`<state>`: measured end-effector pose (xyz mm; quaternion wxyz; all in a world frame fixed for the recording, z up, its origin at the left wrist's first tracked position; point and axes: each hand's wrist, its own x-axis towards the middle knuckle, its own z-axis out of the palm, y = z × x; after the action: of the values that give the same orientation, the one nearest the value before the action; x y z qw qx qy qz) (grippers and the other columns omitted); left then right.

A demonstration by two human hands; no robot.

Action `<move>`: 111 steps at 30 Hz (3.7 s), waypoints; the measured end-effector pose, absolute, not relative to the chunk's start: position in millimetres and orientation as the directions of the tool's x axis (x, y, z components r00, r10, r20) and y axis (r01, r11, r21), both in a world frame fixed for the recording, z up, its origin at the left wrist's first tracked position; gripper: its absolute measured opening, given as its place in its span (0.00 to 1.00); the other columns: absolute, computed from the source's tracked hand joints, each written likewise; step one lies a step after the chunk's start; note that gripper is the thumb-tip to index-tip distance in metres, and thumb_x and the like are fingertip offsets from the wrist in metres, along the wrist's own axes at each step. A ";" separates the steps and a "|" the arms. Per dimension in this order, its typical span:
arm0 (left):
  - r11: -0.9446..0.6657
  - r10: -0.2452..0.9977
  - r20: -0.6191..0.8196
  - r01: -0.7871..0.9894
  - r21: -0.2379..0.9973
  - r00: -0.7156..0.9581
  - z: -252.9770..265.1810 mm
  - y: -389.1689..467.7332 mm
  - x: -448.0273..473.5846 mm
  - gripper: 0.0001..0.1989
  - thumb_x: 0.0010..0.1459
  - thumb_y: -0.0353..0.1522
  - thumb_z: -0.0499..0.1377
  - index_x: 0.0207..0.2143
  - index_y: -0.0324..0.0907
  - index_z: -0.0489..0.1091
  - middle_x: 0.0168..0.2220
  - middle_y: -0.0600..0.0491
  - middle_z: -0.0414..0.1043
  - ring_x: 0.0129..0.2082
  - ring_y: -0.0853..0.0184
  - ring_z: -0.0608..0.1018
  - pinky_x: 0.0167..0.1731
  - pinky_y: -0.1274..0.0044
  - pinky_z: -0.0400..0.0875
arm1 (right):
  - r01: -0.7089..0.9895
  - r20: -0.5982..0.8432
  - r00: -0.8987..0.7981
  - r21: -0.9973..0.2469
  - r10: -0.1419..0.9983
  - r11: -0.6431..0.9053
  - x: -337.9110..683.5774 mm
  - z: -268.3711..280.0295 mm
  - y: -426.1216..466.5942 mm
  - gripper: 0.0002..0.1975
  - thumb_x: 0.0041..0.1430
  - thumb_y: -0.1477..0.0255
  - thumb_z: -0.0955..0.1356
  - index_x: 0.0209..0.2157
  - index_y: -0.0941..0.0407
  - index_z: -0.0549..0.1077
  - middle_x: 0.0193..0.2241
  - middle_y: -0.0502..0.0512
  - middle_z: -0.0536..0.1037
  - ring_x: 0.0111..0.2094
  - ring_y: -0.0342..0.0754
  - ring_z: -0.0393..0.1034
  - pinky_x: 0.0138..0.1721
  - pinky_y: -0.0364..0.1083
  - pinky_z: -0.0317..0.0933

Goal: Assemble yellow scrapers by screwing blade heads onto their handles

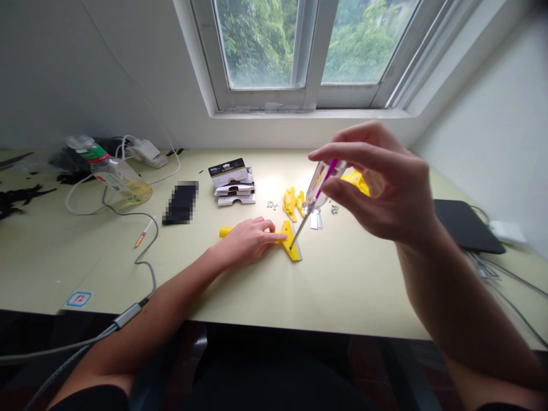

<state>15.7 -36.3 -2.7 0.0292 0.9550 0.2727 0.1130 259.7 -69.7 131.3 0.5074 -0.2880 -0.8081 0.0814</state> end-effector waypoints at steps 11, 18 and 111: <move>-0.854 0.519 0.196 0.509 0.106 0.832 -3.9 -36.1 15.0 0.17 0.66 0.32 0.52 0.54 0.54 0.71 0.42 0.50 0.72 0.37 0.66 0.71 0.33 0.76 0.65 | 0.348 0.820 -0.242 -0.426 0.519 0.835 252.2 122.6 -63.4 0.15 0.58 0.71 0.69 0.47 0.44 0.77 0.44 0.54 0.71 0.46 0.55 0.69 0.49 0.59 0.67; -0.857 0.516 0.207 0.505 0.107 0.831 -3.8 -36.1 14.7 0.16 0.66 0.32 0.53 0.53 0.54 0.71 0.41 0.50 0.72 0.37 0.66 0.72 0.33 0.76 0.65 | 0.329 0.800 -0.288 -0.433 0.526 0.839 253.3 123.7 -62.7 0.16 0.56 0.71 0.70 0.47 0.44 0.75 0.48 0.52 0.75 0.49 0.56 0.70 0.53 0.61 0.65; -0.754 0.639 0.434 0.630 0.188 0.635 1.7 -13.2 -16.6 0.17 0.63 0.30 0.55 0.54 0.47 0.70 0.44 0.49 0.73 0.41 0.65 0.76 0.37 0.74 0.72 | 0.739 -0.347 -0.655 -0.110 0.671 0.665 212.2 47.7 -53.5 0.23 0.45 0.61 0.75 0.42 0.56 0.72 0.39 0.58 0.72 0.33 0.53 0.73 0.26 0.45 0.58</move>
<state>-16.6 -13.2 1.7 0.0095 0.9041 0.3509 0.2438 212.2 -53.5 47.7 -0.1400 -0.3908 -0.9016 0.1216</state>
